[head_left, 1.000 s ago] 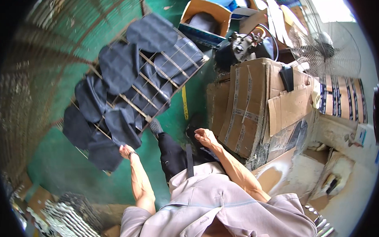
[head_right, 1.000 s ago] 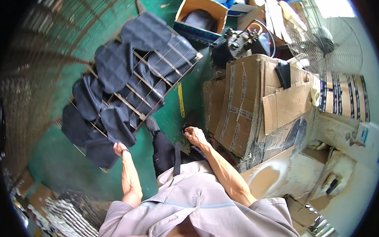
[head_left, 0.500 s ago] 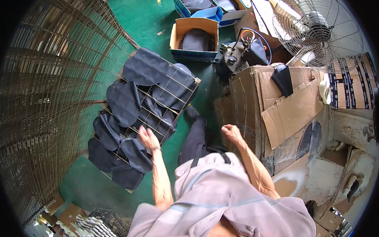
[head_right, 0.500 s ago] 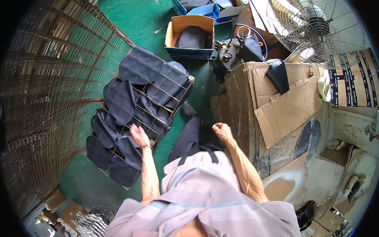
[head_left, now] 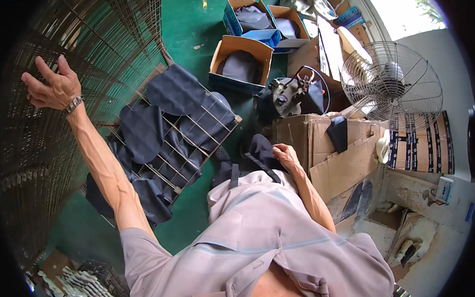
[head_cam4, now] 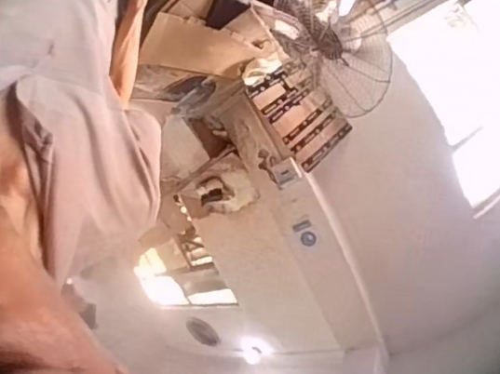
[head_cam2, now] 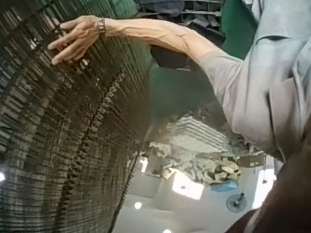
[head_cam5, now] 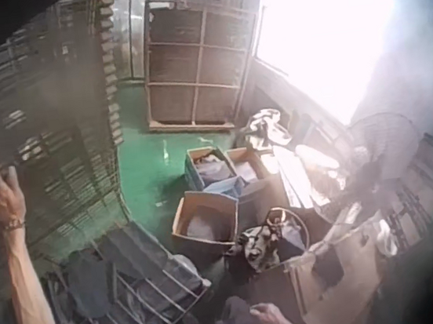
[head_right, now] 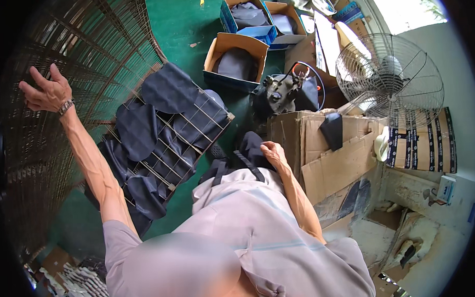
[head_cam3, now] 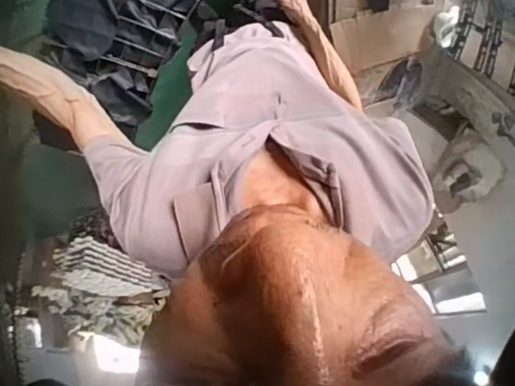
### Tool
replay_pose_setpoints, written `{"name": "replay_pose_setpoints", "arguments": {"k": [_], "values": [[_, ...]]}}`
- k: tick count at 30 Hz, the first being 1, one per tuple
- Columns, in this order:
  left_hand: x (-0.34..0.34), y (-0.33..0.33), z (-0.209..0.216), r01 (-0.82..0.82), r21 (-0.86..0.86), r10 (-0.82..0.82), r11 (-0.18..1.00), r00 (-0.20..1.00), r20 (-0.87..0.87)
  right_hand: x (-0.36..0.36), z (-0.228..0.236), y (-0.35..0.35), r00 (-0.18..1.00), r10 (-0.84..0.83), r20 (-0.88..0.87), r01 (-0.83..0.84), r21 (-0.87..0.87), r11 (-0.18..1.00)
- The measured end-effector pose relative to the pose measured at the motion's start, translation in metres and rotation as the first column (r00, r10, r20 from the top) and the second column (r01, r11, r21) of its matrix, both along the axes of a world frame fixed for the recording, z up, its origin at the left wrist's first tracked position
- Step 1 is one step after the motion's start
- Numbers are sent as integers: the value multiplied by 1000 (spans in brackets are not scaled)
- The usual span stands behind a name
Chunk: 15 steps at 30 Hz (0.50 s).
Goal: The person repeatedly lifts black fabric covers from a cardboard template on a workbench, folds each cover by hand, and places them onto a wire rack.
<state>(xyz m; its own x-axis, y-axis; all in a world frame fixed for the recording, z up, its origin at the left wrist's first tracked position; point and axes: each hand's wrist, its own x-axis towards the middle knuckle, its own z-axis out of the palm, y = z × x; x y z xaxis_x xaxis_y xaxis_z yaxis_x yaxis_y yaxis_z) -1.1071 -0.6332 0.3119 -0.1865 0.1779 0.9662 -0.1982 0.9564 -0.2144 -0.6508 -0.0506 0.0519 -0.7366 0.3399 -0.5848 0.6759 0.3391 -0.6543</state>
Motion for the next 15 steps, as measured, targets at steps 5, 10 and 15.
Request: {"name": "replay_pose_setpoints", "arguments": {"k": [5,10,15], "values": [[-5,-3,-1,-9,-18,8,1000,997,-80,-72,7,-7,996,84,7,-84,-15,996],[-7,-5,-2,-30,-56,24,998,995,-98,-134,-10,-16,990,137,41,-131,-123,984],[-3,-5,-3,-86,-89,80,992,994,-68,-200,-23,-24,979,192,63,-181,-146,973]]}}
